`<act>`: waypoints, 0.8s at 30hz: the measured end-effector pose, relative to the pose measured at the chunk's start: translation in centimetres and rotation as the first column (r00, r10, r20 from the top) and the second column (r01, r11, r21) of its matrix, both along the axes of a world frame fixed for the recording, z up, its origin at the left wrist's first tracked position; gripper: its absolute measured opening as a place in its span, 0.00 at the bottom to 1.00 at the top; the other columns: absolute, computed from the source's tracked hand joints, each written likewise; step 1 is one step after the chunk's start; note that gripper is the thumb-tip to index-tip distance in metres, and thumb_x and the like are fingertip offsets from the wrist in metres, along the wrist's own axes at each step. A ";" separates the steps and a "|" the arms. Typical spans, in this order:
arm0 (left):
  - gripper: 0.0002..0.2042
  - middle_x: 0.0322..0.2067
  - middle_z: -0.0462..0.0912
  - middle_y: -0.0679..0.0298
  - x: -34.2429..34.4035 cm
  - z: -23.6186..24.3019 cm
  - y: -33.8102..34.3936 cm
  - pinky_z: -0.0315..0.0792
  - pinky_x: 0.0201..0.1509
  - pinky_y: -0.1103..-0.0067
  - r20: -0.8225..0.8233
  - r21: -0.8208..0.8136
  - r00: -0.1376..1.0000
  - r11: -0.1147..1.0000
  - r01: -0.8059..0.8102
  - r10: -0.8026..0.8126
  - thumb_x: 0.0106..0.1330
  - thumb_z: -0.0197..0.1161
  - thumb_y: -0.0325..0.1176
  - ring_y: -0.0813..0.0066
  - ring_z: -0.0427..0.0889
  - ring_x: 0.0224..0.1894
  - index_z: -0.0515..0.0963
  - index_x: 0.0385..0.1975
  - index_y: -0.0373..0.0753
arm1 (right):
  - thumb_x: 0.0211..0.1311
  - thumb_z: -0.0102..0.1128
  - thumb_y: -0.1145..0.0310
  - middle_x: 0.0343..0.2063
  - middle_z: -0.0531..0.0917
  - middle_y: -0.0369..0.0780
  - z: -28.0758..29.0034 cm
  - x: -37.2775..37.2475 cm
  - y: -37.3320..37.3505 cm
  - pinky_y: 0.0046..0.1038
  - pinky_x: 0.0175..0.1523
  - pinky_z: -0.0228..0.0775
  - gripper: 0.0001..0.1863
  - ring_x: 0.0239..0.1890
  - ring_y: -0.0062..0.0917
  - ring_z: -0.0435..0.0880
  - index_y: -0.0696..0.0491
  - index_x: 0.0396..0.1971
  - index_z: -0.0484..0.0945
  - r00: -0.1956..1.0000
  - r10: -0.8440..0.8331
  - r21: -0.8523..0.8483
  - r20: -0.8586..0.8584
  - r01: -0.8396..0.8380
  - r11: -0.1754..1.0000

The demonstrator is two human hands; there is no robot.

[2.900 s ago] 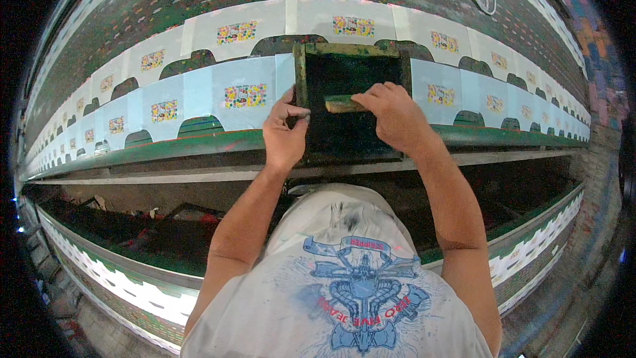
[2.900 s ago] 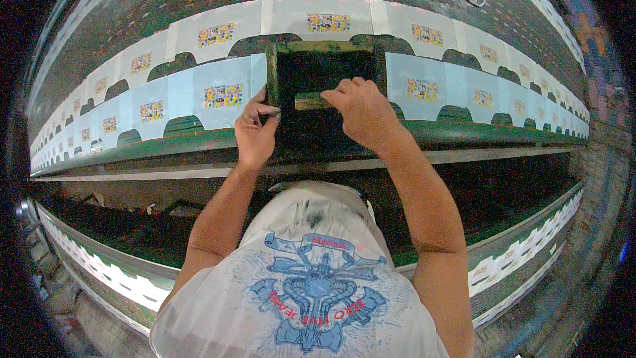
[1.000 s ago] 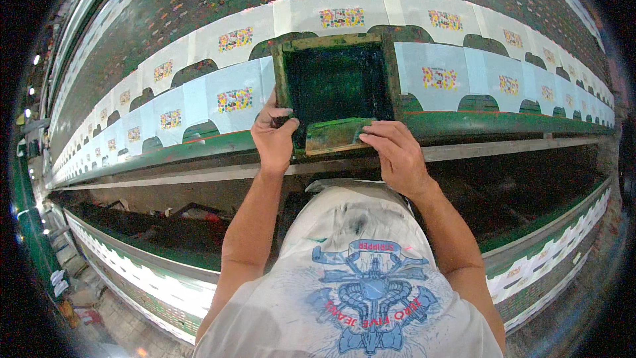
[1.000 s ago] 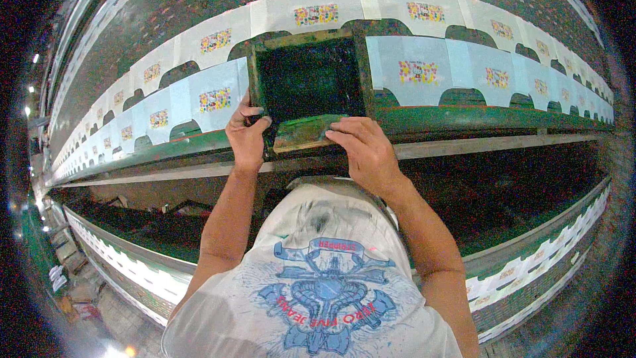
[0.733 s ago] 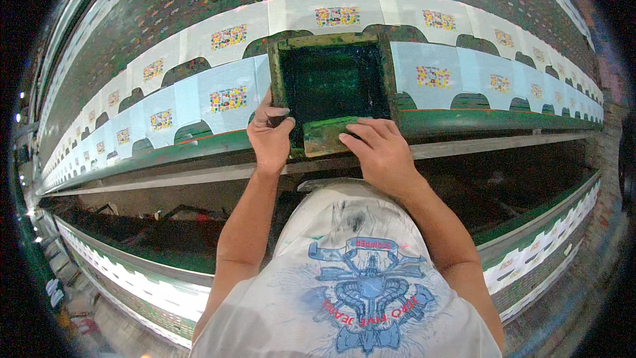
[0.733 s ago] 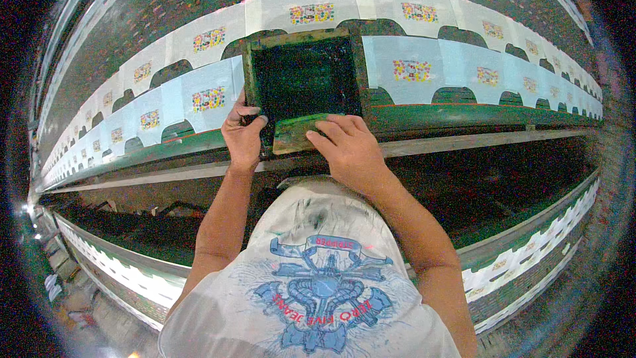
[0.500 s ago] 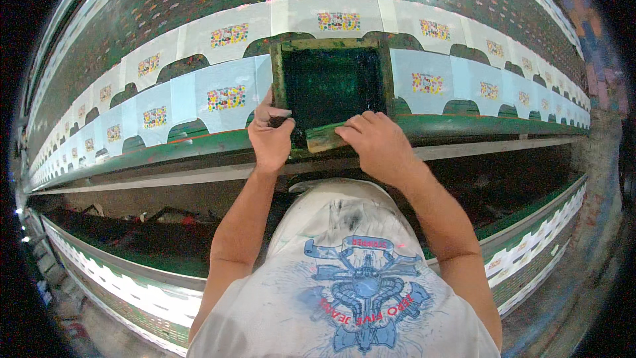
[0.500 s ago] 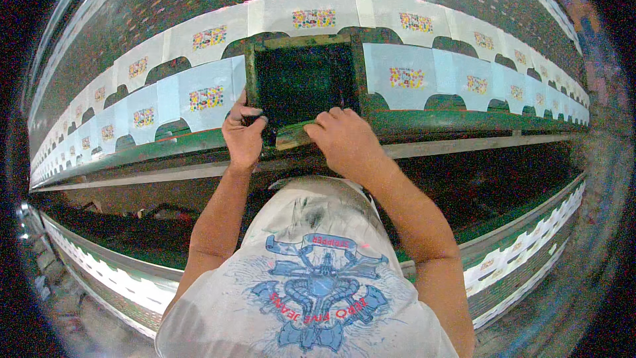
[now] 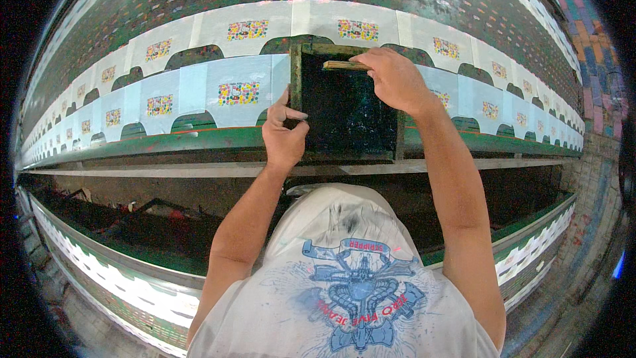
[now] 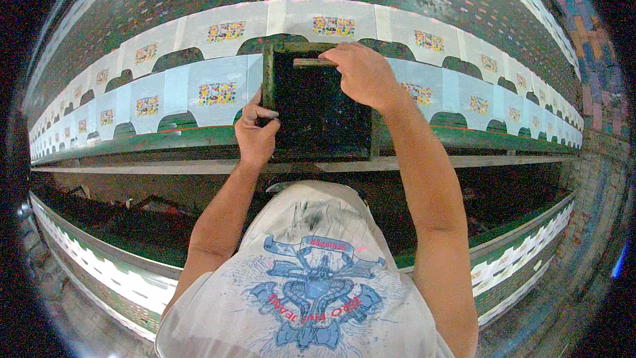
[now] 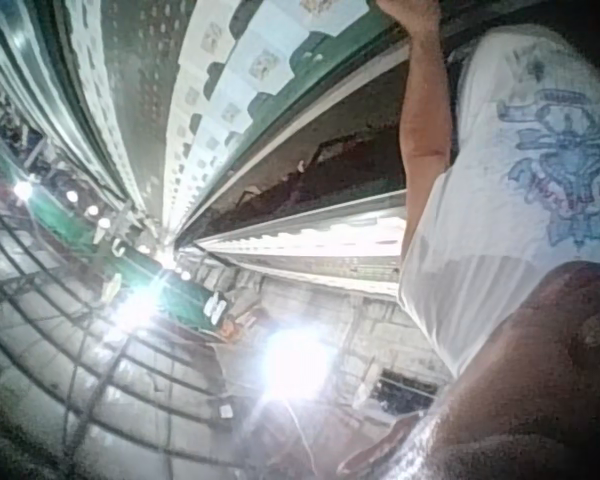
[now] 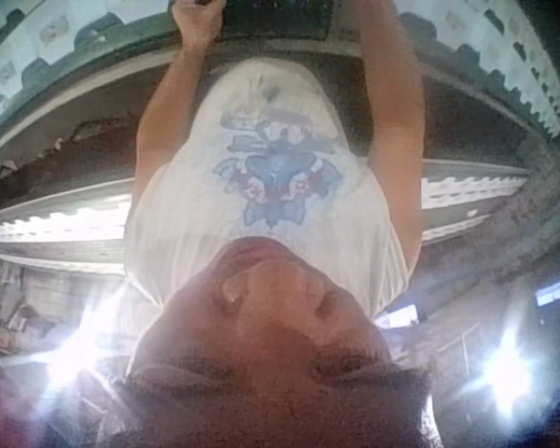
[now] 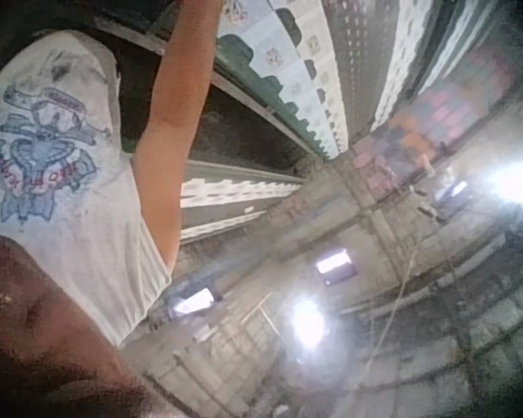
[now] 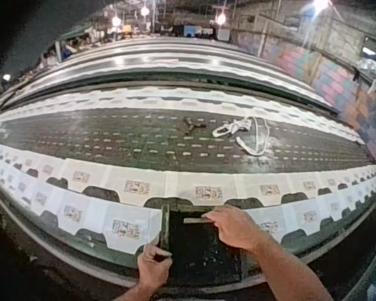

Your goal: The person holds a screen printing frame over a conveyor of printed sheets and repeatedly uses a squeegee to spread green ink across the screen. The person maintains steady pressure and motion while the conveyor moves the sheets beneath the frame.

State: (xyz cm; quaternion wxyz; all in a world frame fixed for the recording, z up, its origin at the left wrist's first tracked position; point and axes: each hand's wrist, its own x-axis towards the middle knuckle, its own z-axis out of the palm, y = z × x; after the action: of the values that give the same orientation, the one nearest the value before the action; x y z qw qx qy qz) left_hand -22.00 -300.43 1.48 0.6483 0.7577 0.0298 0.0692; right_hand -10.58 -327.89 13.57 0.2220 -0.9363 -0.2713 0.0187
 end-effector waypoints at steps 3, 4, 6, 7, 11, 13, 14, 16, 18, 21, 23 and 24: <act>0.07 0.77 0.75 0.39 -0.1 0.1 -0.2 0.67 0.81 0.63 0.021 -0.016 1.000 1.000 -0.018 0.018 0.55 0.70 0.18 0.50 0.78 0.76 0.86 0.32 0.37 | 0.64 0.61 0.78 0.51 0.91 0.48 -0.3 -0.2 0.3 0.51 0.64 0.80 0.21 0.57 0.51 0.88 0.51 0.56 0.89 0.999 -0.030 -0.025 -0.039 0.029 0.999; 0.07 0.77 0.75 0.39 -0.1 0.1 -0.3 0.67 0.81 0.63 0.034 -0.029 0.999 0.999 -0.027 0.028 0.56 0.70 0.18 0.49 0.78 0.76 0.86 0.32 0.37 | 0.64 0.61 0.79 0.51 0.90 0.48 -0.1 -0.3 0.6 0.50 0.65 0.80 0.22 0.57 0.50 0.87 0.52 0.57 0.88 0.996 -0.052 -0.059 -0.068 0.048 0.997; 0.07 0.77 0.75 0.39 -0.2 0.5 -0.2 0.66 0.81 0.63 0.023 0.039 0.999 0.999 -0.023 0.022 0.56 0.70 0.18 0.49 0.78 0.76 0.85 0.32 0.38 | 0.64 0.61 0.81 0.52 0.90 0.48 0.1 -0.5 1.2 0.50 0.66 0.79 0.24 0.58 0.50 0.87 0.53 0.60 0.86 0.987 -0.101 -0.127 -0.125 0.085 0.988; 0.07 0.77 0.75 0.39 -0.2 0.5 -0.1 0.66 0.82 0.62 0.018 0.072 1.000 0.997 -0.020 0.019 0.56 0.70 0.18 0.49 0.78 0.76 0.85 0.31 0.38 | 0.64 0.61 0.81 0.51 0.90 0.49 -0.3 -0.9 1.0 0.50 0.65 0.79 0.24 0.57 0.50 0.87 0.53 0.60 0.87 0.993 -0.076 -0.094 -0.095 0.067 0.993; 0.07 0.76 0.76 0.39 -0.2 0.2 0.0 0.67 0.81 0.62 0.034 0.076 0.999 0.997 -0.007 0.004 0.55 0.71 0.18 0.49 0.78 0.75 0.86 0.32 0.37 | 0.63 0.61 0.81 0.49 0.90 0.49 -1.0 -2.8 0.6 0.50 0.61 0.79 0.23 0.53 0.50 0.87 0.54 0.57 0.88 0.999 -0.014 -0.040 -0.033 0.013 0.999; 0.08 0.76 0.76 0.40 -0.2 0.2 0.1 0.68 0.81 0.62 0.028 0.082 1.000 0.997 -0.004 0.002 0.55 0.71 0.17 0.49 0.79 0.75 0.86 0.32 0.37 | 0.62 0.61 0.81 0.48 0.90 0.48 -0.8 -4.4 0.9 0.49 0.61 0.79 0.22 0.52 0.49 0.87 0.54 0.56 0.89 0.999 -0.001 -0.037 -0.032 -0.001 0.999; 0.08 0.76 0.76 0.40 -0.3 0.4 0.1 0.68 0.80 0.62 0.017 0.111 1.000 0.994 0.001 -0.003 0.55 0.71 0.16 0.49 0.79 0.74 0.86 0.32 0.37 | 0.62 0.61 0.81 0.47 0.90 0.47 -0.7 -5.4 1.0 0.49 0.61 0.78 0.23 0.52 0.49 0.87 0.54 0.56 0.89 1.000 0.002 -0.032 -0.026 -0.002 0.999; 0.08 0.77 0.76 0.41 -0.3 0.7 0.1 0.68 0.80 0.62 -0.004 0.162 1.000 0.987 0.010 -0.009 0.55 0.71 0.15 0.49 0.79 0.74 0.86 0.32 0.36 | 0.61 0.61 0.82 0.48 0.90 0.44 -0.7 -7.3 1.3 0.47 0.62 0.77 0.25 0.52 0.46 0.85 0.52 0.58 0.88 1.000 0.001 -0.041 -0.020 -0.001 0.999; 0.09 0.77 0.76 0.41 -0.3 0.6 0.0 0.69 0.80 0.63 0.024 0.141 1.000 0.990 0.000 -0.003 0.55 0.71 0.14 0.49 0.79 0.74 0.86 0.31 0.36 | 0.60 0.63 0.81 0.49 0.90 0.43 0.0 -8.8 1.7 0.46 0.61 0.76 0.26 0.53 0.45 0.85 0.51 0.59 0.87 0.998 0.007 -0.086 -0.055 -0.012 0.996; 0.09 0.77 0.76 0.41 -0.2 0.4 -0.1 0.69 0.79 0.62 0.056 0.091 0.998 0.996 -0.003 -0.003 0.55 0.71 0.14 0.49 0.79 0.74 0.85 0.32 0.36 | 0.59 0.66 0.78 0.51 0.89 0.43 0.2 -11.3 2.0 0.46 0.59 0.75 0.26 0.53 0.44 0.84 0.51 0.60 0.86 0.998 0.020 -0.119 -0.056 -0.026 0.993; 0.09 0.77 0.75 0.41 -0.2 0.4 -0.1 0.69 0.79 0.62 0.067 0.066 0.998 0.998 0.002 -0.007 0.56 0.71 0.14 0.50 0.78 0.74 0.86 0.33 0.36 | 0.59 0.67 0.76 0.50 0.88 0.42 0.3 -13.0 2.3 0.45 0.60 0.75 0.25 0.53 0.42 0.84 0.50 0.59 0.87 0.999 0.021 -0.121 -0.033 -0.025 0.992; 0.09 0.77 0.75 0.41 -0.3 0.4 -0.1 0.69 0.79 0.62 0.067 0.061 0.998 0.998 0.007 -0.011 0.56 0.71 0.15 0.50 0.78 0.74 0.86 0.33 0.36 | 0.60 0.67 0.75 0.51 0.88 0.43 0.2 -13.7 2.5 0.46 0.60 0.75 0.25 0.53 0.43 0.84 0.50 0.59 0.87 0.999 0.020 -0.120 -0.035 -0.024 0.992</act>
State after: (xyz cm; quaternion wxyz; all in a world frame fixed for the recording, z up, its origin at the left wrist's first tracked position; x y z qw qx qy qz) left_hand -22.25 -300.53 1.84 0.6258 0.7745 0.0021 0.0926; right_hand -24.32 -325.44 13.79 0.1694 -0.9446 -0.2760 0.0532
